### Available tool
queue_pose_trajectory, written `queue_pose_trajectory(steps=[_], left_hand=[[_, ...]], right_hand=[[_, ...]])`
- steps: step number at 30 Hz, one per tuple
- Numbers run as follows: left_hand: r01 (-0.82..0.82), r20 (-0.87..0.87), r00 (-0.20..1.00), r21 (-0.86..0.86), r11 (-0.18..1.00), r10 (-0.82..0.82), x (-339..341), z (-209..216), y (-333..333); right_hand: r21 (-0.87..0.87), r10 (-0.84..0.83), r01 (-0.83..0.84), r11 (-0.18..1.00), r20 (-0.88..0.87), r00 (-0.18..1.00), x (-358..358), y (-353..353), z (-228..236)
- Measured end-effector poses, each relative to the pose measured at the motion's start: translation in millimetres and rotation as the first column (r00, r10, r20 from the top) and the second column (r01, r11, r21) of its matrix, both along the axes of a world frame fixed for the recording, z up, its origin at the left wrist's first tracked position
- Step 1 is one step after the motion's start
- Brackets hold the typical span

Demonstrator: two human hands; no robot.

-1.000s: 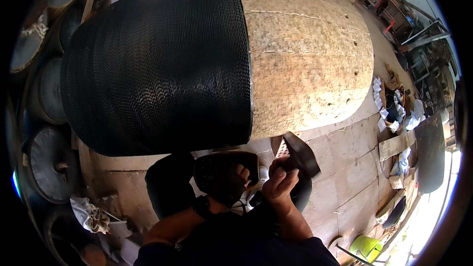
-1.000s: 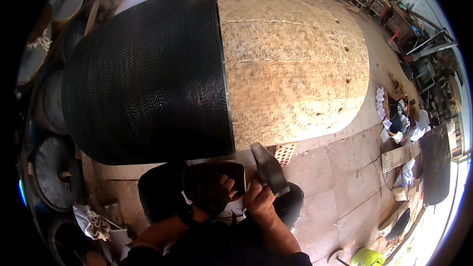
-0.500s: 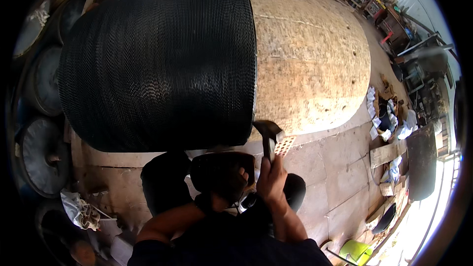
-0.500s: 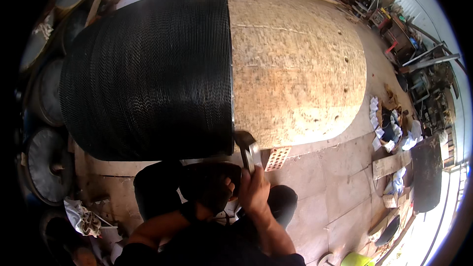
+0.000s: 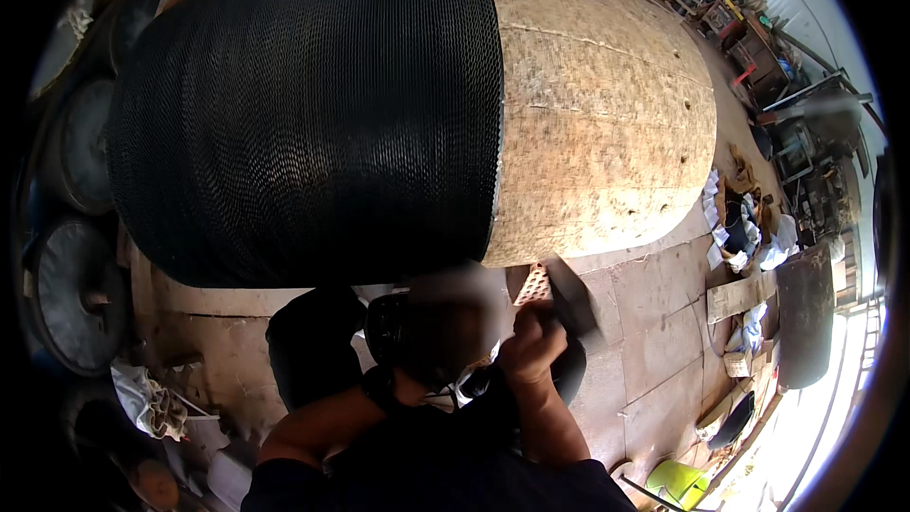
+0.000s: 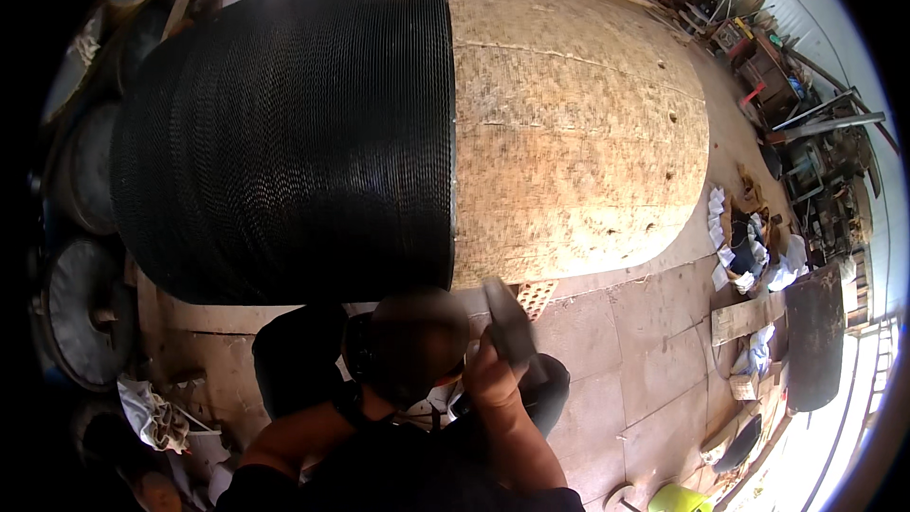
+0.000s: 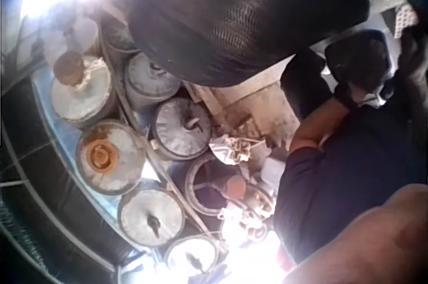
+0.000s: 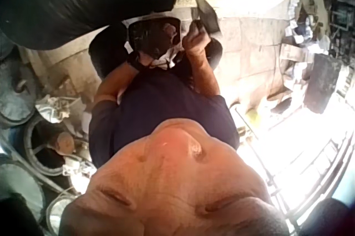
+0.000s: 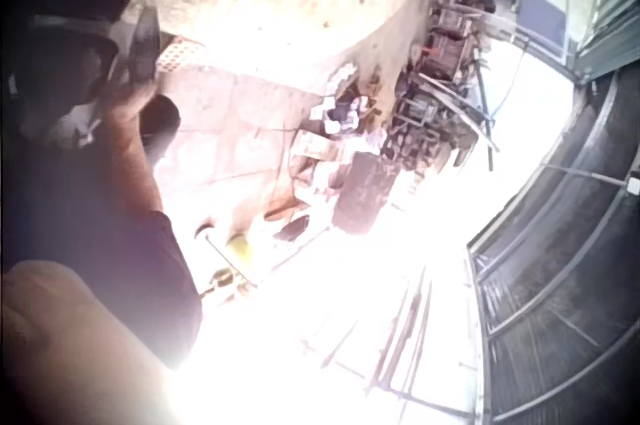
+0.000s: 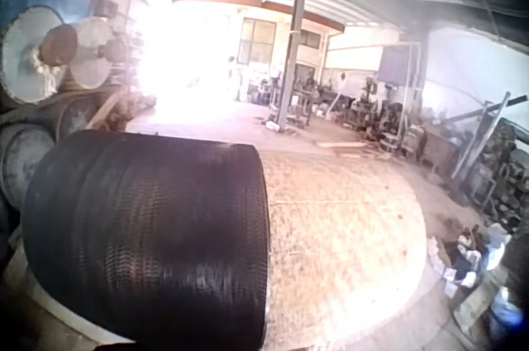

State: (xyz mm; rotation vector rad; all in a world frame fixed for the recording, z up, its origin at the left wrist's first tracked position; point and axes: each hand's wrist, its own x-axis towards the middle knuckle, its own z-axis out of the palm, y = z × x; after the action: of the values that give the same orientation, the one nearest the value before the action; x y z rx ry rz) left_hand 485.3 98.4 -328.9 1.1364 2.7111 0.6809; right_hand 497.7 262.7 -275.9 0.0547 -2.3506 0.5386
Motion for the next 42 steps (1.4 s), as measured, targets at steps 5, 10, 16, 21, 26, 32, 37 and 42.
queue_pose_trajectory(steps=[5,10,16,21,26,32,37,42], left_hand=[[-0.046,-0.279,0.953,0.244,0.969,0.116,-21.9,20.9,-7.5],[0.135,-0.471,0.868,0.527,0.839,0.157,-81.8,42.0,-18.0],[0.212,-0.753,0.612,0.453,0.866,0.244,-146.6,63.4,-38.1],[0.105,-0.76,0.589,0.408,0.907,0.274,-169.6,82.9,-42.9],[0.052,-0.719,0.621,0.434,0.9,0.311,-167.7,77.4,-43.2],[0.009,-0.718,0.625,0.397,0.918,0.305,-170.9,86.6,-42.3],[-0.011,-0.698,0.633,0.423,0.906,0.334,-168.9,87.3,-38.6],[-0.037,-0.719,0.598,0.417,0.908,0.355,-172.3,87.7,-38.2]], right_hand=[[-0.295,-0.091,0.187,0.937,0.311,0.946,1.9,-12.8,16.1],[-0.188,-0.09,0.157,0.97,0.323,0.942,-5.6,-3.1,6.7],[-0.202,-0.067,0.122,0.972,0.256,0.964,11.9,-8.3,13.0],[-0.104,-0.122,0.175,0.979,0.392,0.912,-12.2,-7.2,7.9],[-0.23,-0.065,0.106,0.967,0.177,0.982,16.8,-3.2,-10.9],[-0.245,-0.093,0.184,0.952,0.339,0.936,-6.3,-10.0,13.6],[-0.233,-0.13,0.213,0.949,0.325,0.937,-1.3,-8.1,6.3],[-0.277,-0.086,0.16,0.948,0.261,0.962,-2.6,-7.9,14.9]])
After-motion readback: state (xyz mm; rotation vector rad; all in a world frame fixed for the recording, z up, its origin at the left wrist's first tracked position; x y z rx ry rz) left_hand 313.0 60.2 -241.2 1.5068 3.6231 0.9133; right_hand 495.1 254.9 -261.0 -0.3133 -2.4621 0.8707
